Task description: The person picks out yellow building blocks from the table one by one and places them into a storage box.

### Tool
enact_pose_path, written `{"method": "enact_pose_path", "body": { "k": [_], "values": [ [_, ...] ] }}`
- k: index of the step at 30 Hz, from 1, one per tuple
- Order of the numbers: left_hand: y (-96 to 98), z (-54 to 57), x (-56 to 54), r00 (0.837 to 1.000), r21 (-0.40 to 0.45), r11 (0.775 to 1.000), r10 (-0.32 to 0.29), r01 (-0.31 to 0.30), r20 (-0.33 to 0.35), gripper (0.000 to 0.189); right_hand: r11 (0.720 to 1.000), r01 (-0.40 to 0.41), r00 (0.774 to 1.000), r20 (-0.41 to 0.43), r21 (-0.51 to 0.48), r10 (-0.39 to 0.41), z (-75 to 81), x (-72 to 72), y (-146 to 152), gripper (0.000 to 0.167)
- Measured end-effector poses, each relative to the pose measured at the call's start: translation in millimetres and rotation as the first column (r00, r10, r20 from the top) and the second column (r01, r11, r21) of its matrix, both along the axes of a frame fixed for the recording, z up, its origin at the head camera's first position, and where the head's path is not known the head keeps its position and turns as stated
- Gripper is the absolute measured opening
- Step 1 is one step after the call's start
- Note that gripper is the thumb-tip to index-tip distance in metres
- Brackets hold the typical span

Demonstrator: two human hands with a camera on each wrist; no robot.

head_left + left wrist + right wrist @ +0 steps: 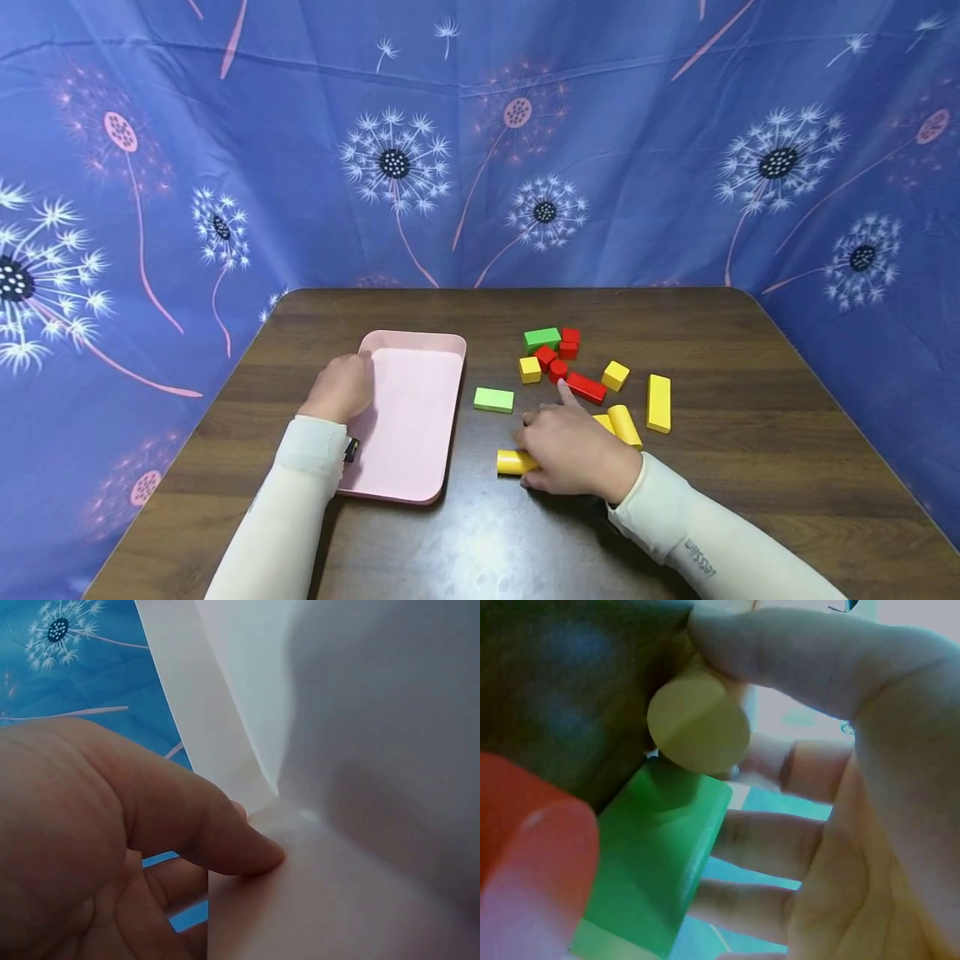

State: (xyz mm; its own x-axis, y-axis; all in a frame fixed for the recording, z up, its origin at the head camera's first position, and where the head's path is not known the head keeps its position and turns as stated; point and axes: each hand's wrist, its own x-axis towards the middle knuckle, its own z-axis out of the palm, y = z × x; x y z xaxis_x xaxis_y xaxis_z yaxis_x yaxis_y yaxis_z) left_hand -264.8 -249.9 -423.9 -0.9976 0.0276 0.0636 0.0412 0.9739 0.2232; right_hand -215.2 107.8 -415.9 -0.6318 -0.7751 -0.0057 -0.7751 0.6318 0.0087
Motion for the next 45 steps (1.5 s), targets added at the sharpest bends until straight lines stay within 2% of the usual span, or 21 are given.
{"method": "enact_pose_path", "body": {
  "k": [8, 13, 19, 26, 33, 45],
  "values": [
    [-1.9, -2.3, -4.3, 1.000, -0.016, 1.000, -0.003, 0.003, -0.017, 0.045, 0.994, -0.041, 0.990, -0.138, -0.099, 0.027, 2.6, 0.6, -4, 0.035],
    [-0.4, 0.0, -5.2, 1.000, -0.024, 1.000, 0.003, -0.003, -0.005, 0.045, 0.990, -0.033, 0.983, -0.185, -0.135, 0.008, 7.3, 1.5, -5, 0.034],
    [-0.3, 3.5, -5.3, 1.000, -0.032, 0.999, 0.004, -0.003, 0.001, 0.045, 0.986, -0.064, 0.968, -0.248, -0.152, 0.024, 9.8, 1.3, -11, 0.033],
    [-4.0, 3.5, -3.2, 1.000, -0.013, 1.000, -0.001, 0.001, -0.022, 0.042, 0.980, -0.077, 0.970, -0.239, -0.183, 0.032, 19.0, 2.6, -22, 0.027],
    [-3.7, 1.3, -4.0, 1.000, -0.010, 1.000, -0.001, 0.001, -0.013, 0.040, 0.975, -0.109, 0.953, -0.300, -0.193, 0.047, 20.2, 2.8, -31, 0.027],
    [-1.3, -3.8, -0.7, 1.000, -0.011, 1.000, -0.015, 0.014, -0.010, 0.041, 0.968, -0.132, 0.944, -0.324, -0.215, 0.057, 25.9, 6.2, -52, 0.024]
  ]
}}
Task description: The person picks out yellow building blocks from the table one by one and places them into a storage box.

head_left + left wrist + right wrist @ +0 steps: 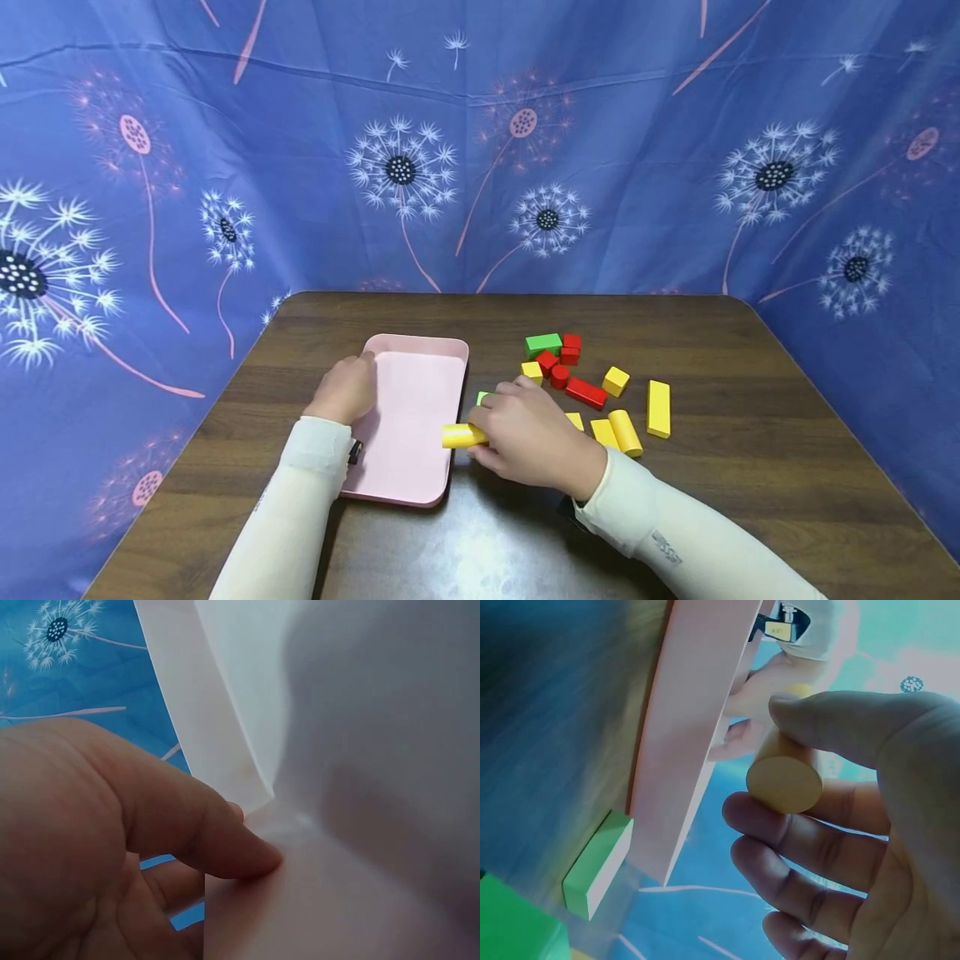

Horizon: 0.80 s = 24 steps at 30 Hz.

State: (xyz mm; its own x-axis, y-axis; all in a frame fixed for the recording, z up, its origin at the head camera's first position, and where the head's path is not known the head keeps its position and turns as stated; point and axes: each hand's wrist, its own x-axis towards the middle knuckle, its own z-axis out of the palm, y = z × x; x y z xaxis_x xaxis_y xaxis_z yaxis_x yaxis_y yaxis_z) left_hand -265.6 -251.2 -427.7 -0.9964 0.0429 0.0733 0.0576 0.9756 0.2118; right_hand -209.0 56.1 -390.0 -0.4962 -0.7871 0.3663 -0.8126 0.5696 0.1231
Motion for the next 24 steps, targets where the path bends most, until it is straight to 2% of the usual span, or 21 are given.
{"method": "enact_pose_path", "body": {
  "k": [24],
  "values": [
    [-0.7, 0.7, 0.6, 1.000, -0.004, 1.000, -0.004, 0.004, 0.021, 0.039, 0.999, -0.013, 1.000, -0.002, 0.036, 0.013, 5.4, -2.7, -28, 0.024]
  ]
}}
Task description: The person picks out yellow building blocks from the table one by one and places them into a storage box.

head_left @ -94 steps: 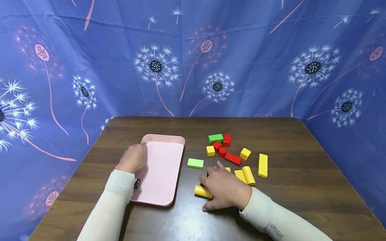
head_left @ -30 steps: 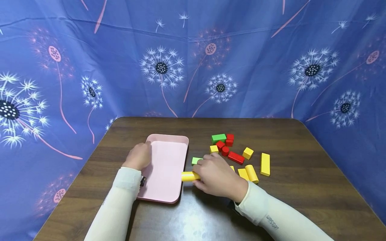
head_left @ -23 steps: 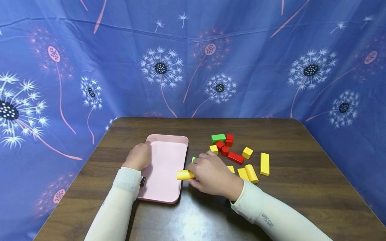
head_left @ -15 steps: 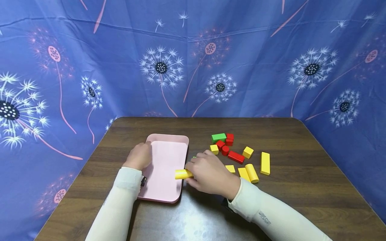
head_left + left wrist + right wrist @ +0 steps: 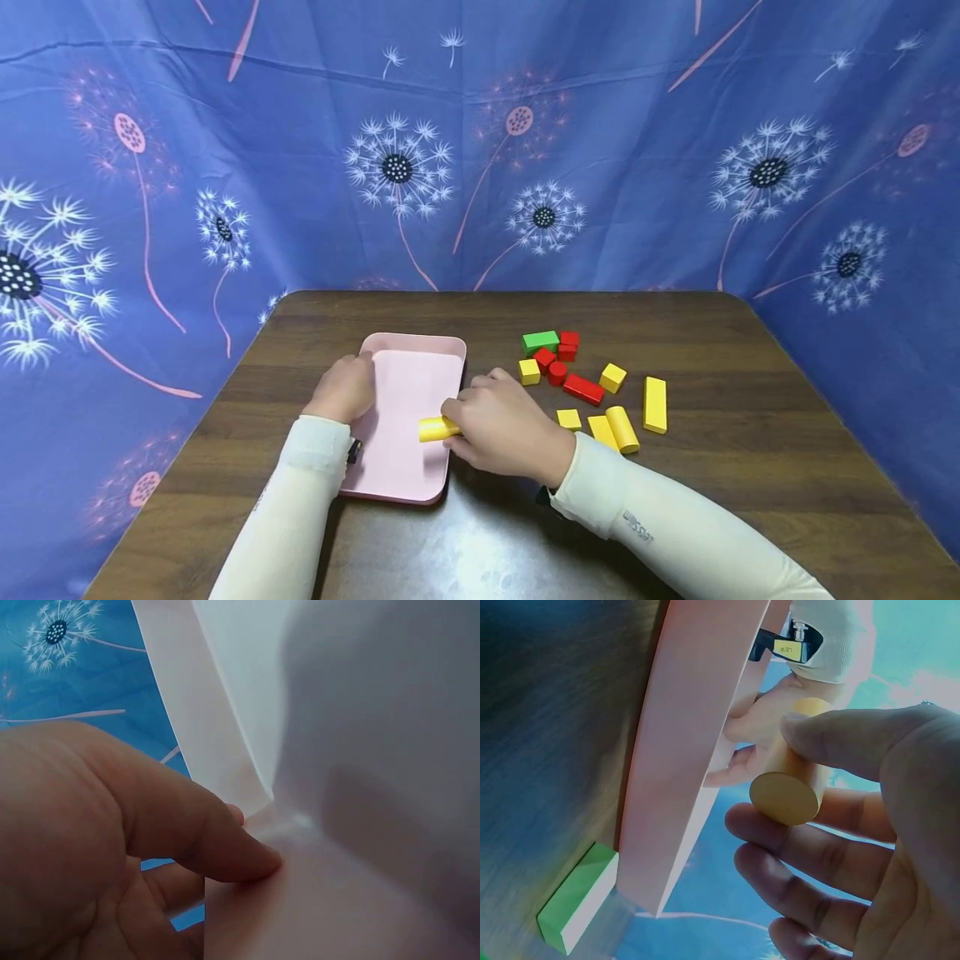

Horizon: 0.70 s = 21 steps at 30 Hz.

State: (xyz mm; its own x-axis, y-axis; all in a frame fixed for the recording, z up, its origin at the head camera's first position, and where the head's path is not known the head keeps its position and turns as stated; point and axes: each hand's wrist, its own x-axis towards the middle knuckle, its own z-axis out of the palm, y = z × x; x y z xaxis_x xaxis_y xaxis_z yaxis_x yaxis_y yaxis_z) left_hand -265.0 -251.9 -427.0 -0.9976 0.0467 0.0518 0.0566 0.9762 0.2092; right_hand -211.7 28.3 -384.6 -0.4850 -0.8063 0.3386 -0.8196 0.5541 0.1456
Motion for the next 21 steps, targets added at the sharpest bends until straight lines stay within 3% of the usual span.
{"method": "enact_pose_path", "body": {
  "k": [13, 21],
  "values": [
    [1.7, 3.3, 2.5, 1.000, -0.013, 1.000, -0.001, 0.001, 0.001, 0.043, 0.999, 0.023, 1.000, 0.010, 0.041, -0.023, 1.7, -3.8, -12, 0.026],
    [1.8, 1.9, 2.2, 1.000, -0.009, 1.000, 0.002, -0.003, -0.011, 0.041, 0.998, 0.032, 0.999, 0.007, 0.053, -0.033, -5.2, -10.6, -19, 0.022]
  ]
}}
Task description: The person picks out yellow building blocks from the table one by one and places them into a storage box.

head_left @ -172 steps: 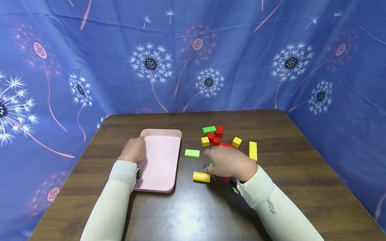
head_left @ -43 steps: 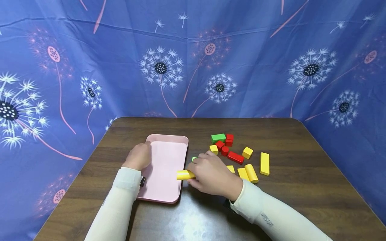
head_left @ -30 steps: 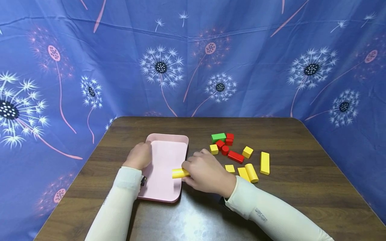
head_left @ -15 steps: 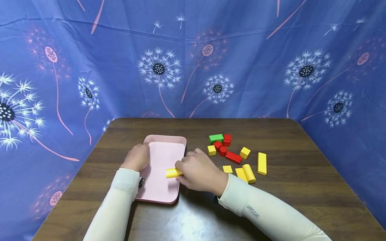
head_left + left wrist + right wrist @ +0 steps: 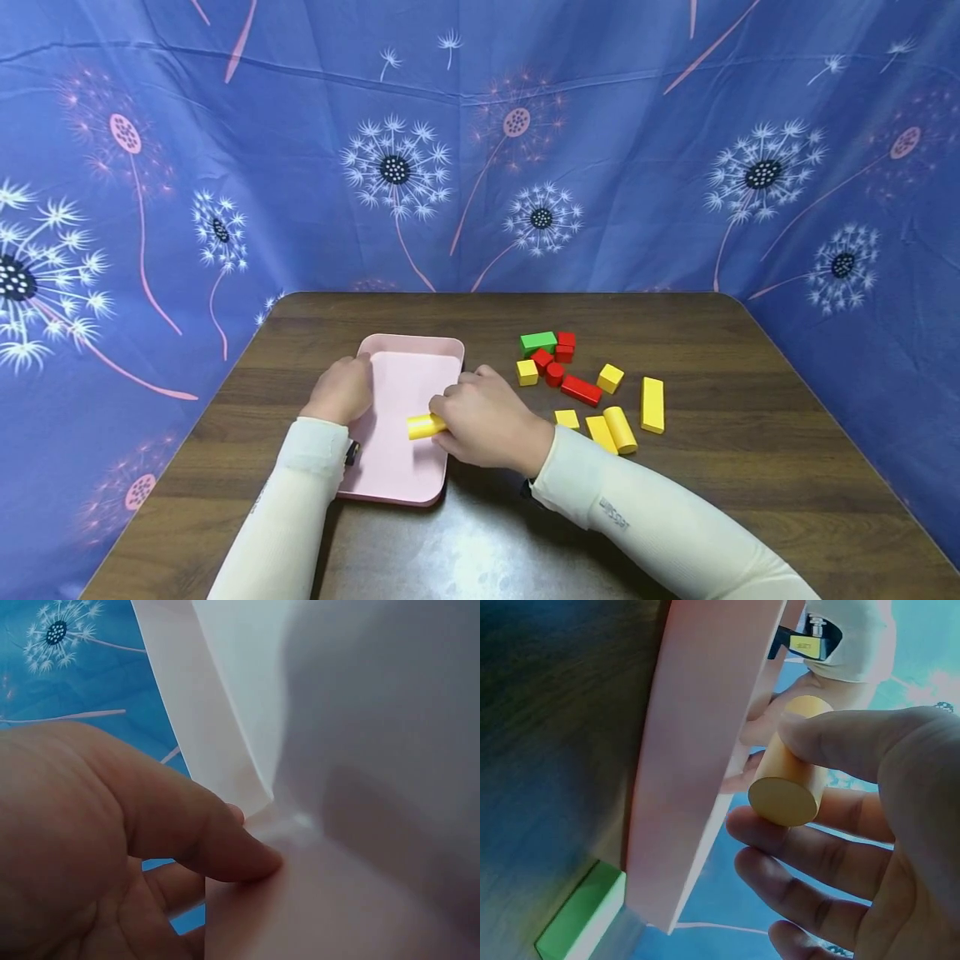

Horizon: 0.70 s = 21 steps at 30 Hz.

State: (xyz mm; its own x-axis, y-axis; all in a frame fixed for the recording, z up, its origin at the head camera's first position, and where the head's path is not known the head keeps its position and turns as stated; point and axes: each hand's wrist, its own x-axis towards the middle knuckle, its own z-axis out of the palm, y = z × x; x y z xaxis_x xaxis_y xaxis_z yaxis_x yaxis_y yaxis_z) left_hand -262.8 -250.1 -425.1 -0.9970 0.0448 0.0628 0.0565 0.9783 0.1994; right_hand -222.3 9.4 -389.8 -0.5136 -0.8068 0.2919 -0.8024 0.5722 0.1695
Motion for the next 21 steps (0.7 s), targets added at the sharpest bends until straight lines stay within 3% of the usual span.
{"method": "enact_pose_path", "body": {
  "k": [7, 15, 21],
  "values": [
    [-3.1, -0.9, 2.0, 1.000, 0.014, 1.000, -0.007, 0.007, -0.007, 0.038, 1.000, 0.012, 1.000, 0.000, 0.022, -0.012, -8.9, -3.9, -9, 0.018],
    [-10.3, 0.1, 12.3, 1.000, 0.017, 1.000, 0.011, -0.011, -0.014, 0.040, 0.998, -0.004, 1.000, 0.008, 0.064, 0.003, -15.4, -1.8, -23, 0.020],
    [-1.8, -2.4, 6.2, 1.000, 0.036, 0.999, -0.017, 0.017, -0.023, 0.042, 0.996, 0.034, 0.999, -0.021, 0.084, -0.033, -18.6, -3.2, -16, 0.019]
  ]
}}
